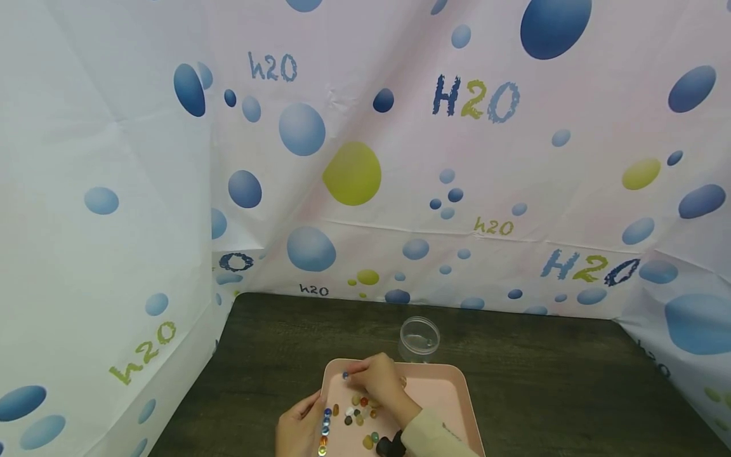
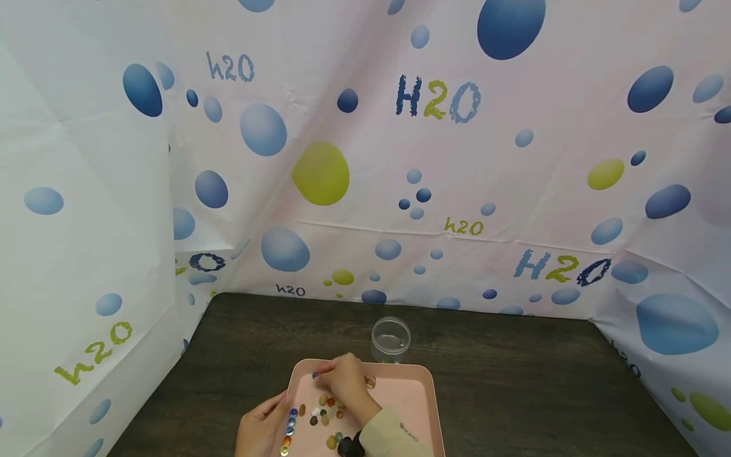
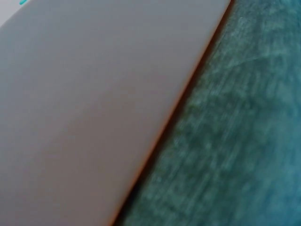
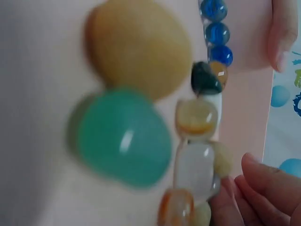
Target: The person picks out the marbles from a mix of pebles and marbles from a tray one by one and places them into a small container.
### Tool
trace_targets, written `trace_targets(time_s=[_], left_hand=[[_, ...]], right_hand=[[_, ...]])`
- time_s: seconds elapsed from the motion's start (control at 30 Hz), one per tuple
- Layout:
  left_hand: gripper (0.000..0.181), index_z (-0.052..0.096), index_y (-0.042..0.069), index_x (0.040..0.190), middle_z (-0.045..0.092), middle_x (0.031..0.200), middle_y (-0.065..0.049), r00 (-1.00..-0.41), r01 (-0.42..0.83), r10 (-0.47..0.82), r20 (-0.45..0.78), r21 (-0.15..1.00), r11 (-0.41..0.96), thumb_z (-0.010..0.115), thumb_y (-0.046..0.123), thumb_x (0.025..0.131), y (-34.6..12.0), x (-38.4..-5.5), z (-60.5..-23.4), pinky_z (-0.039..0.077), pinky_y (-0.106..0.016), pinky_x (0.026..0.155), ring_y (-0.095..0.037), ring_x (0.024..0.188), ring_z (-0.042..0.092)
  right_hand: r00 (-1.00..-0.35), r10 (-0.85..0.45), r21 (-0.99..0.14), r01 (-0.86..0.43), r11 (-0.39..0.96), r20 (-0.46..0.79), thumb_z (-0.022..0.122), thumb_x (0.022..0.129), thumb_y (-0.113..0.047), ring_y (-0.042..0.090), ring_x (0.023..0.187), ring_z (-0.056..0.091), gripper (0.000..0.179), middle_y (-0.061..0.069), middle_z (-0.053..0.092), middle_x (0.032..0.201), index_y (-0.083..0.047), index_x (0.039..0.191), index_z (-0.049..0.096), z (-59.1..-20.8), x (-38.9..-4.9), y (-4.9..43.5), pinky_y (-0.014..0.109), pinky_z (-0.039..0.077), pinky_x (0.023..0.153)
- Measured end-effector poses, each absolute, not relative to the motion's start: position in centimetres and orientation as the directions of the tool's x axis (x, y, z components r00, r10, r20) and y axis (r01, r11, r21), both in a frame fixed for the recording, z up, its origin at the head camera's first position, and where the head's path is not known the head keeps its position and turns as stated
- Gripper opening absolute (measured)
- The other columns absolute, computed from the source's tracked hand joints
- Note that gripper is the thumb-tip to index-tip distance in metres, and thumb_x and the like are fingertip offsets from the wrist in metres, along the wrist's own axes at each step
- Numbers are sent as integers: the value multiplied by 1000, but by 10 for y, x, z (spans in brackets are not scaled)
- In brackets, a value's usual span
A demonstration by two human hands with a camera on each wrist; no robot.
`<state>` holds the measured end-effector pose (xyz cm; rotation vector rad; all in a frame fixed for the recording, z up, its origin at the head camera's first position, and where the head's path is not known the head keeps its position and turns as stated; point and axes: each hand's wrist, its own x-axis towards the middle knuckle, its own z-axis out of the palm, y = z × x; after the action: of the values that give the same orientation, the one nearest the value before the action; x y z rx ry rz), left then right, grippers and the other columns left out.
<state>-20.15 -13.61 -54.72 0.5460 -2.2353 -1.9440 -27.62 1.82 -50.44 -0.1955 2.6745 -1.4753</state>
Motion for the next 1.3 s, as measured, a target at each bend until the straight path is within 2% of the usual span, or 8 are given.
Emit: trace_targets(time_s=[0.1,0.17,0.3,0.43,0.77,1.0,1.13,1.3], left_hand=[[45,69,-6,118,76,101,-19,-928,-183,-347,-136,977,105,72,31,92,-136,-202,-548,59,-26,65,-17,80,72],[47,69,-6,118,76,102,-20,-930,-182,-339,-139,978,97,72,32,92,-137,-202,-548,60,-27,66,-18,81,73],[50,68,-6,120,75,105,-21,-936,-179,-321,-144,981,81,72,35,92,-137,-202,-547,60,-29,69,-21,86,73],[49,68,-5,120,74,107,-20,-941,-163,-312,-129,983,88,72,35,92,-136,-201,-547,60,-28,72,-24,91,73],[49,71,-2,117,76,105,-18,-934,-176,-335,-123,975,133,74,38,90,-138,-202,-549,61,-32,75,-24,91,73],[50,70,-3,118,76,102,-18,-936,-185,-324,-137,975,125,74,39,90,-141,-201,-549,59,-26,69,-17,84,73],[53,70,-2,118,76,103,-17,-939,-182,-319,-129,973,141,73,42,89,-142,-200,-548,59,-24,69,-16,84,72],[50,71,-3,116,76,101,-17,-935,-175,-333,-120,974,142,74,38,89,-140,-199,-547,59,-26,72,-20,87,73]], right_hand=[[-986,-165,-867,-97,488,17,84,76,-10,19,76,70,14,16,78,92,-3,87,81,-507,-276,14,26,50,60],[-983,-180,-882,-112,458,32,83,77,-8,19,68,69,13,19,77,93,0,88,80,-508,-276,11,22,50,53],[-983,-176,-889,-124,442,50,83,77,-9,19,59,67,14,22,76,93,-1,88,80,-509,-276,5,20,48,47],[-980,-186,-885,-151,440,75,84,76,-8,21,71,71,14,22,76,91,-1,87,80,-511,-276,1,22,53,52],[-974,-218,-888,-159,431,69,83,77,-4,18,65,71,15,18,77,89,0,91,79,-517,-275,-8,23,57,55],[-968,-221,-856,-212,472,118,81,77,-1,15,60,69,11,15,77,84,0,88,80,-519,-272,-14,19,54,51],[-964,-226,-846,-235,479,139,79,78,0,16,60,69,8,15,77,83,-1,87,80,-520,-272,-16,17,52,50],[-961,-223,-856,-251,452,164,81,78,-6,19,66,71,8,15,77,85,-3,86,80,-518,-274,-10,18,52,51]])
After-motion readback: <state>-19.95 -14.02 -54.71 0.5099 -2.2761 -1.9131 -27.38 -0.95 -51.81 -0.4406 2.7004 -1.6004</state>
